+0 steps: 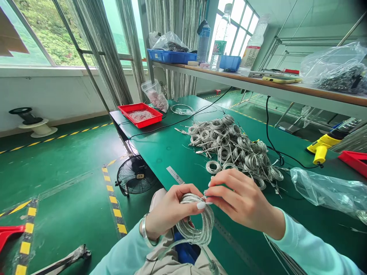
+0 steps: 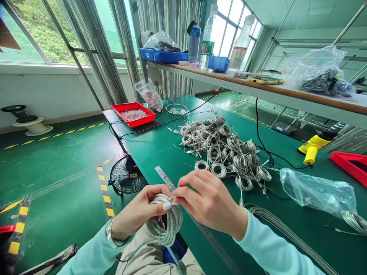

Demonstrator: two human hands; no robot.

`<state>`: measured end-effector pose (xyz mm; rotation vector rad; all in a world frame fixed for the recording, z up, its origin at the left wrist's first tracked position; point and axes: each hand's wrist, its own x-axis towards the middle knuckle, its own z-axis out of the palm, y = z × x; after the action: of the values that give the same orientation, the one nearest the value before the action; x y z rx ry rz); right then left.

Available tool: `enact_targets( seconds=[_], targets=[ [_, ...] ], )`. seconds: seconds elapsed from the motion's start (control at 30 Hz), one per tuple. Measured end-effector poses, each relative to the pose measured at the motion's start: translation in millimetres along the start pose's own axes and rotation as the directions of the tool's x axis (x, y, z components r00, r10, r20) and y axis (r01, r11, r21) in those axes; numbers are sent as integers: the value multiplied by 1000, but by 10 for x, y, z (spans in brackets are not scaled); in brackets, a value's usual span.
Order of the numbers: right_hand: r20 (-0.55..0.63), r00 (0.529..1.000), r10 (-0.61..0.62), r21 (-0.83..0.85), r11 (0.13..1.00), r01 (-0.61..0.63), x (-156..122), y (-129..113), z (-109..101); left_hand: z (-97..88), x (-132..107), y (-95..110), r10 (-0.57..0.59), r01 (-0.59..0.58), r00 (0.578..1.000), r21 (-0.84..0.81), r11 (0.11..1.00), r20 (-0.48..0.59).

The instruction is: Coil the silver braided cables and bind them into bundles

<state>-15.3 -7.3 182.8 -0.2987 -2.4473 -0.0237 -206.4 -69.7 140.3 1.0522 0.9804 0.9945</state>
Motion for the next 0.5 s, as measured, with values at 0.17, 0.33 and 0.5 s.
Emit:
enact_targets(
  seconds=[0.17,0.33,0.5],
  targets=[
    [106,978,182,301,931,-206,22,-41,30,26,3,16,5,-5,1000,25,1000,-8],
    [273,885,377,567,680,-464,19,-80,63,16,22,11,50,-50,999,53,997,-7],
    [368,826,427,694,466,-550,0,-82,105,23,15,27,62,-65,997,67,996,35]
  ],
)
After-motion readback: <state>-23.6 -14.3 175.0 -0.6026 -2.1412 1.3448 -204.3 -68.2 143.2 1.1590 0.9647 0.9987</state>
